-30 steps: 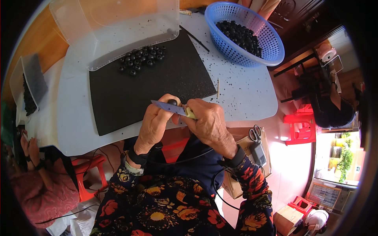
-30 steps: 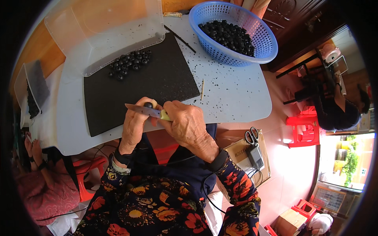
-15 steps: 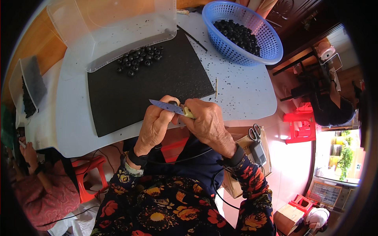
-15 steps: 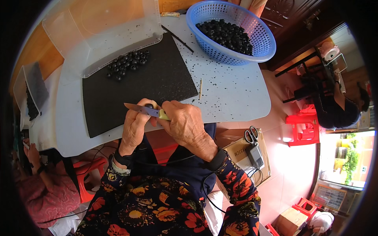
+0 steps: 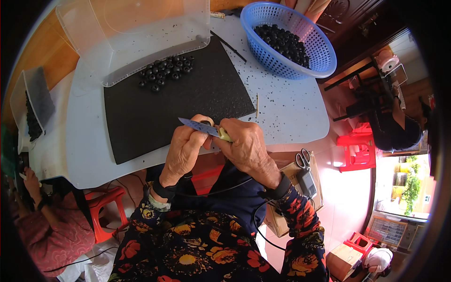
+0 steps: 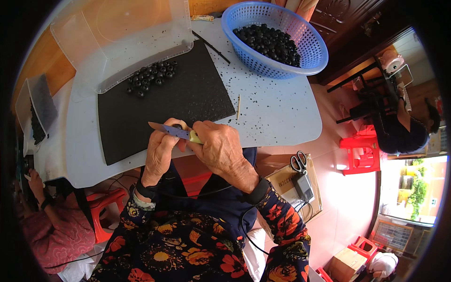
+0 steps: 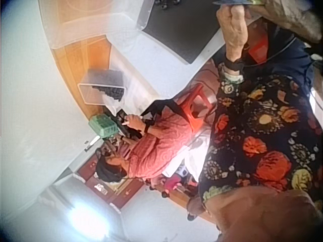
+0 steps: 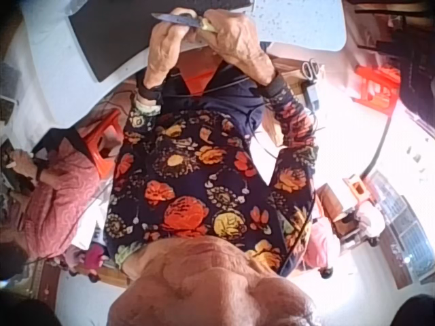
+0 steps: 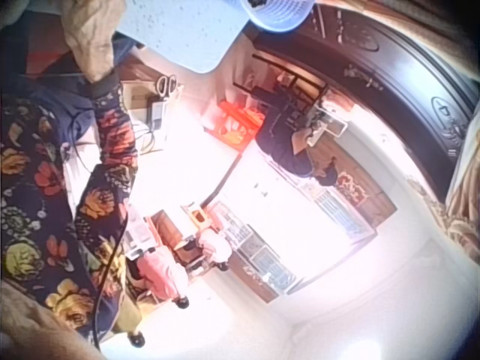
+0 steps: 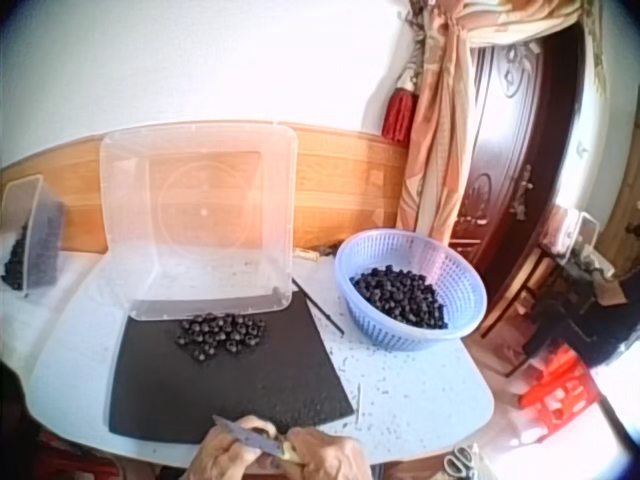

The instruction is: Cutting and pitting small black fruits using a knife.

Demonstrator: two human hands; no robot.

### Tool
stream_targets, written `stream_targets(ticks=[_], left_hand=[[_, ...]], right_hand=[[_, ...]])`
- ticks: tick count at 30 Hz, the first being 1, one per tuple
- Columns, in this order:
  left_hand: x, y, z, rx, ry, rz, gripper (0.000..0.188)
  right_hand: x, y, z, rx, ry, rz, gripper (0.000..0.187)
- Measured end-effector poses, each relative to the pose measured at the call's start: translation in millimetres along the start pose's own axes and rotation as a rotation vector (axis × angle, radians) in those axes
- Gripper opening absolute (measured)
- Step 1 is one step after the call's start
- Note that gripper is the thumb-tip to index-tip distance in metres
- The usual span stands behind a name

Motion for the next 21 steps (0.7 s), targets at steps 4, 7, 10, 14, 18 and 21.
stream_targets(ticks=[4,7,10,14,18,21], left_hand=[[1,-1,0,-0.003,-0.007,-0.016,0.034],[-1,-2,0,-0.012,-0.001,0.008,0.035],[-1,-6,0,-0.051,0.006,-0.004,0.032],[6,-14,-10,-0.024,0.160,-0.252,0.021],[12,-31,-18,0.086,0.216,-0.091,0.014],[9,-24,-13,0.144,0.156,-0.168,0.014]], right_hand=[[0,0,0,0.007,0.002,-0.002,0.018],[0,-1,0,0.007,0.016,-0.006,0.019],[2,-1,-1,-0.001,0.031,-0.034,0.018],[-5,-22,-1,0.176,0.106,-0.045,0.018],[-16,-17,6,0.152,-0.135,-0.031,0.019],[-4,-20,7,0.232,-0.114,0.100,0.020]])
Point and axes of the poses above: each hand's wrist, its own z-axis towards the middle knuckle, its own x-axis out of the palm, y = z × x, the point moved 3 cm from there along z, towards the middle knuckle, and after that the axes turned 10 degrees about -x, right-handed, at the moved point
